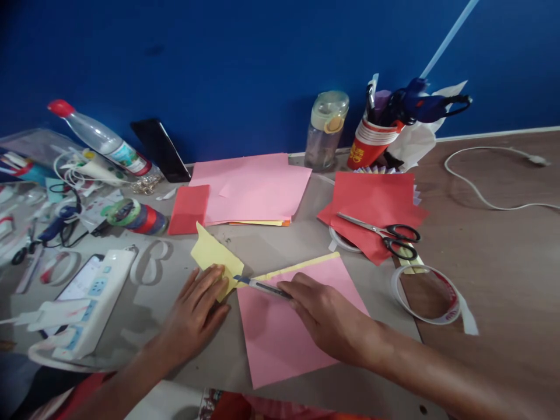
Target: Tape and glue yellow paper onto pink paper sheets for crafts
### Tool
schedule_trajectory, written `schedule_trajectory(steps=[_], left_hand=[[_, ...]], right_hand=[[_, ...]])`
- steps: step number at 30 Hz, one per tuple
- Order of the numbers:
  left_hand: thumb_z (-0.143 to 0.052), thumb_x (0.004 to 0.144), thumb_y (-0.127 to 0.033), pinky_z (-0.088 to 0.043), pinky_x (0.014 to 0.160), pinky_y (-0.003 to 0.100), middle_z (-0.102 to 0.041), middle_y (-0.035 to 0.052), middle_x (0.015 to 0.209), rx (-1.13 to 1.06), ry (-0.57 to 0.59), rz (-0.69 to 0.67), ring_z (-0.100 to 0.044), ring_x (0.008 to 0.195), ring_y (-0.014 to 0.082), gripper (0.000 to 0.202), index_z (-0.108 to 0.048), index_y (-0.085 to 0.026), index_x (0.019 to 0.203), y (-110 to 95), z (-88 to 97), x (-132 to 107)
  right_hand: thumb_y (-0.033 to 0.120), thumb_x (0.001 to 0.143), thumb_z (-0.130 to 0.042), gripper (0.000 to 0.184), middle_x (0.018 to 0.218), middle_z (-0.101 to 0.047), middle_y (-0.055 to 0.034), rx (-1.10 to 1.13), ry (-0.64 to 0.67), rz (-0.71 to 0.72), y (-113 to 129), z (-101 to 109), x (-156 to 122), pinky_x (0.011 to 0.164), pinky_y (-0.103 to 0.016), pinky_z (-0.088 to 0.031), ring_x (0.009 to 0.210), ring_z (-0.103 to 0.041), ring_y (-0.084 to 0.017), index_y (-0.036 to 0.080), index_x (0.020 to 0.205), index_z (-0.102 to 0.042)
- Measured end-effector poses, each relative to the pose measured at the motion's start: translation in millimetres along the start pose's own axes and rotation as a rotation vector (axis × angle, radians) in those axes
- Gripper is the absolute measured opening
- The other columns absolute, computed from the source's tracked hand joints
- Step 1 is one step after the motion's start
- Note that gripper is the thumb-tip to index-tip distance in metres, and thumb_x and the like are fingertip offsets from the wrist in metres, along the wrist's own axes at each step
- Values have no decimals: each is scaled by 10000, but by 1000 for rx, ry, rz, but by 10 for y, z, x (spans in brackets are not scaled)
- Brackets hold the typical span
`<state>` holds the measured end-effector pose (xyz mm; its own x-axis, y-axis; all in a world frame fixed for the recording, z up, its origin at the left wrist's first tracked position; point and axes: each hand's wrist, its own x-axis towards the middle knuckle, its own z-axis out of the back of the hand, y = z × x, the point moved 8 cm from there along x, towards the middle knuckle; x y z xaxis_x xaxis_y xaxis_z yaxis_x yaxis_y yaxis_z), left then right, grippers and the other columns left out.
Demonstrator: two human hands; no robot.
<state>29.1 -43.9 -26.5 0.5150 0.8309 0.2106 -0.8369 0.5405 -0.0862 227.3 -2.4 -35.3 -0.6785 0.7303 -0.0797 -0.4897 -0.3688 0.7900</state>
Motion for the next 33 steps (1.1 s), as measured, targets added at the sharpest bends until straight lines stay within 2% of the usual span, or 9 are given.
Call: schedule_trajectory(steps=[3, 7, 14, 17, 21, 27, 33], left_hand=[[-538, 909, -289, -340, 1099, 539, -516, 188, 1367, 1, 9, 16, -395, 1348, 310, 434, -463, -110, 1298, 15, -20, 33], [-537, 911, -289, -360, 1082, 532, -539, 185, 1341, 15, -19, 35, -464, 1290, 311, 383, -500, -114, 1249, 39, -23, 96], [-517, 903, -132, -397, 1057, 482, -665, 128, 1164, 7, -81, 28, -598, 1136, 245, 223, -580, -121, 1116, 75, -53, 176], [-491, 892, -71, -416, 1037, 472, -675, 130, 1156, 55, -109, -32, -608, 1126, 247, 239, -601, -110, 1101, 59, -41, 173], [-433, 893, -37, -419, 1023, 488, -665, 151, 1182, 163, -70, -120, -603, 1134, 269, 297, -618, -98, 1117, 22, -36, 152], [-415, 899, -51, -414, 1034, 497, -667, 172, 1171, 206, -56, -179, -604, 1131, 269, 287, -636, -89, 1078, -21, 1, 102], [-408, 906, -54, -392, 1050, 537, -666, 187, 1168, 214, -60, -192, -612, 1126, 280, 279, -630, -80, 1072, -54, 16, 70]], right_hand=[[151, 912, -382, 369, 1076, -665, -130, -99, 15, -4, 6, 11, -13, 726, -329, -552, 882, -666, -229, 182, 1222, -579], [133, 907, -375, 360, 1048, -669, -133, -187, 75, -14, 8, -16, -6, 695, -343, -555, 821, -674, -235, 167, 1186, -599], [101, 890, -371, 386, 1010, -646, -122, -257, 46, 32, -2, -55, 60, 745, -351, -547, 880, -646, -228, 158, 1219, -565], [64, 864, -368, 446, 1019, -636, -115, -261, 8, 104, 26, -63, 92, 716, -335, -540, 874, -629, -222, 170, 1263, -537], [44, 842, -359, 473, 978, -631, -105, -224, -62, 182, 3, -25, 136, 682, -339, -527, 807, -604, -217, 174, 1266, -525], [14, 818, -355, 454, 939, -606, -98, -157, -23, 102, -162, -35, 178, 704, -334, -514, 791, -597, -209, 146, 1218, -523], [-3, 787, -367, 470, 977, -606, -115, -121, 16, 81, -167, -39, 177, 740, -362, -510, 845, -601, -233, 131, 1210, -520]])
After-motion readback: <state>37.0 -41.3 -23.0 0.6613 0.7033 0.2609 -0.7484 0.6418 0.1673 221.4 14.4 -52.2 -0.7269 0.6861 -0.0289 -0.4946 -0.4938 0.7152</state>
